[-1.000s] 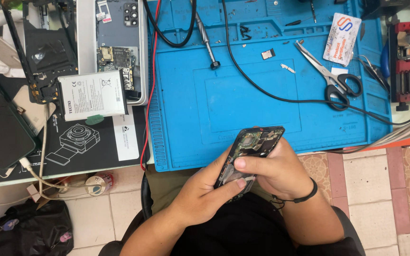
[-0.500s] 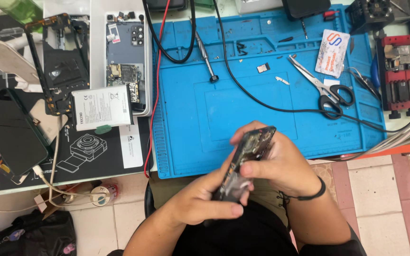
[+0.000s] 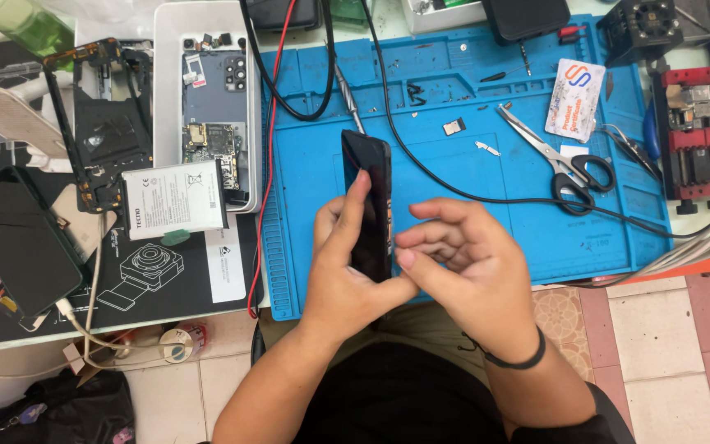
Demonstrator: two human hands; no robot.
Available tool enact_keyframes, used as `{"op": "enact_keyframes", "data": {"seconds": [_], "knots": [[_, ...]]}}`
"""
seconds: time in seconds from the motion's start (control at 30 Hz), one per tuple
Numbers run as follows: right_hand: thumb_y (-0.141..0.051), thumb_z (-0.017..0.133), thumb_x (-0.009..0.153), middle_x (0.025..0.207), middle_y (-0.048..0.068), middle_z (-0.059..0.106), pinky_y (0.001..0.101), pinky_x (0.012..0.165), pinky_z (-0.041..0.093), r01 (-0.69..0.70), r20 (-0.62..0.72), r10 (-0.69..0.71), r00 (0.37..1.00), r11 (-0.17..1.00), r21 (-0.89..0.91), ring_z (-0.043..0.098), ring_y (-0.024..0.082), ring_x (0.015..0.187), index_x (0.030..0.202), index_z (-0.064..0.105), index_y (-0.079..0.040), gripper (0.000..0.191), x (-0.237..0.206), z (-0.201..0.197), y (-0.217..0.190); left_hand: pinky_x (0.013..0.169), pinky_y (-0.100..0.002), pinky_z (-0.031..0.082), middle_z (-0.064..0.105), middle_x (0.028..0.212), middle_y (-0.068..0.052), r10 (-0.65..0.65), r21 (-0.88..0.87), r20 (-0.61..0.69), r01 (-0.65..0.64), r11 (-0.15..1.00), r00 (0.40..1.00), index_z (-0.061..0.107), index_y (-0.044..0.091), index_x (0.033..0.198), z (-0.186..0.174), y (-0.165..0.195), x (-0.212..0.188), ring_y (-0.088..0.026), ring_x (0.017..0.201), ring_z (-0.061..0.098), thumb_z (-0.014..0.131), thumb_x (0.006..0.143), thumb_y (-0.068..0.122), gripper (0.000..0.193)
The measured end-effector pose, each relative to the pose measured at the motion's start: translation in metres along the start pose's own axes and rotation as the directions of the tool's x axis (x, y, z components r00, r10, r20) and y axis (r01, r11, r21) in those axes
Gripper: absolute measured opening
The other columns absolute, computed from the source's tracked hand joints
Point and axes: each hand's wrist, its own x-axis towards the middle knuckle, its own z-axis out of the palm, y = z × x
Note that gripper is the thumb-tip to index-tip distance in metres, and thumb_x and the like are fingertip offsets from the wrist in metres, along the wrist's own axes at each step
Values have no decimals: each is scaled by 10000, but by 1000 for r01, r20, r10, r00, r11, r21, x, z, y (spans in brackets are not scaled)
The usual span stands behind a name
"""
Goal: The person works on a disassembled Tecno smartphone at a repair bench, pressing the frame and screen assembly together by hand, handling the battery and internal components, and powering the phone on to check the boot screen. They then reopen the phone and continue working on the internals with a small tool.
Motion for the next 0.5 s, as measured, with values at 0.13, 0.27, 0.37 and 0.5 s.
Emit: {"op": "enact_keyframes", "data": {"seconds": [0.13,0.27,0.37,0.5], "knots": [[76,733,866,1005,114,723,228,735,563,-63,0,64,998,995,75,686,114,863,1270,586,33,432,8,1,7,993,-323,519,496,1302,-123,19,75,-46,-15,997,999,407,103,1587,4,-1,0,-226,1135,555,926,653,165,1070],[77,726,878,962,107,730,220,728,579,-25,-41,26,999,999,43,699,107,852,1232,604,47,376,6,1,8,990,-312,534,480,1322,-125,34,86,-53,-30,996,998,414,113,1593,7,-1,-3,-214,1137,565,915,667,163,1054],[74,736,867,946,102,738,222,714,584,-34,-62,34,997,999,5,704,105,835,1190,622,54,343,4,1,8,998,-317,530,477,1326,-124,60,93,-62,-54,994,996,405,120,1600,9,-1,-5,-217,1147,554,922,685,164,1052],[67,748,863,949,104,743,217,739,585,-26,-65,25,998,1000,-18,709,104,848,1171,634,54,329,3,1,7,1000,-313,535,467,1339,-123,66,84,-61,-61,995,996,382,130,1616,9,-3,-7,-211,1155,557,920,708,160,1055]]}}
